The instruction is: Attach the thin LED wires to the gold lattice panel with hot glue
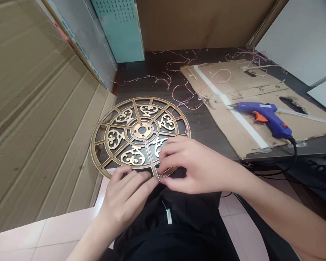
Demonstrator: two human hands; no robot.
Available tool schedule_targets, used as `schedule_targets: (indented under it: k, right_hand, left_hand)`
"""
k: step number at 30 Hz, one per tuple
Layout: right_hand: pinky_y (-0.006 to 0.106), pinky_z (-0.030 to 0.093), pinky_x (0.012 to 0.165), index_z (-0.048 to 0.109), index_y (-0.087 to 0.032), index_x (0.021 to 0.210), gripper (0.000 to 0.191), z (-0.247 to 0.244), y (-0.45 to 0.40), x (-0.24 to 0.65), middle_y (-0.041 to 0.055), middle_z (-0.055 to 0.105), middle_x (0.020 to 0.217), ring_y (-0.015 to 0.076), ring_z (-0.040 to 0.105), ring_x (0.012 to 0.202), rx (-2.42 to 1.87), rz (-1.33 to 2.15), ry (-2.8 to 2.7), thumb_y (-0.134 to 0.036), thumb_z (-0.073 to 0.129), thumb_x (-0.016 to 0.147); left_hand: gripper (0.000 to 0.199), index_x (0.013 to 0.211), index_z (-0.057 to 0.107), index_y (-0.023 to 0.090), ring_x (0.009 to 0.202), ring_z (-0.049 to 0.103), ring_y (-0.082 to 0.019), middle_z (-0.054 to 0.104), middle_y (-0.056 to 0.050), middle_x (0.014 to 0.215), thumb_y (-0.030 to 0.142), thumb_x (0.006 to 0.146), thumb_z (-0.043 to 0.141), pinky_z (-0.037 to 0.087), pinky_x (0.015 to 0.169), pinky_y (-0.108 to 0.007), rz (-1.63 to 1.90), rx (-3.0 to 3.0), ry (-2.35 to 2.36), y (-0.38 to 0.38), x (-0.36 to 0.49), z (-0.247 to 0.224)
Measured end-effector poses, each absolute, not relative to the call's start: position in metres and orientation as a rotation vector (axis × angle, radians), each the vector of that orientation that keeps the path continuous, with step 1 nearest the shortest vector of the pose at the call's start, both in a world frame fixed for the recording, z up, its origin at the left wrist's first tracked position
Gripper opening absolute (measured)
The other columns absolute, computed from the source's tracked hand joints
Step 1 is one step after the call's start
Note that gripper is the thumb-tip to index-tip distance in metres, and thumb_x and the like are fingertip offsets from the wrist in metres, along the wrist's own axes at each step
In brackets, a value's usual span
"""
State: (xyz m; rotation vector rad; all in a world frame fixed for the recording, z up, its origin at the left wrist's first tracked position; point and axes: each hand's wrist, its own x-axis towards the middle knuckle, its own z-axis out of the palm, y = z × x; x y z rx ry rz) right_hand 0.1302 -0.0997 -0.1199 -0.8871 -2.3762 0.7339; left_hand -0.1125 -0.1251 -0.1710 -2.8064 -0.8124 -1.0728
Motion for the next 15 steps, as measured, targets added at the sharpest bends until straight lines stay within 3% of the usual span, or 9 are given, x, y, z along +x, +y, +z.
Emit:
schedule_targets:
  k: [11,15]
  right_hand:
    - [0.033,0.046,0.071,0.079,-0.019,0.071,0.015,-0.095,-0.083,0.118,0.0003,0.069,0.069,0.0161,0.06,0.07,-0.949,0.828,-2.566,-0.008,0.072,0.077]
    - [0.031,0.045,0.067,0.078,-0.019,0.069,0.017,-0.088,-0.08,0.115,0.0013,0.071,0.071,0.0161,0.062,0.071,-0.975,0.846,-2.616,-0.006,0.07,0.077]
  left_hand:
    - [0.027,0.109,0.069,0.015,0.08,0.068,-0.015,0.077,-0.008,0.093,-0.004,0.094,0.057,0.045,0.084,-0.036,-1.102,-2.809,-0.805,-0.124,-0.115,-0.174]
    - [0.026,0.109,0.07,0.012,0.081,0.069,-0.017,0.076,-0.01,0.093,-0.005,0.092,0.059,0.045,0.082,-0.037,-1.113,-2.811,-0.77,-0.124,-0.116,-0.174]
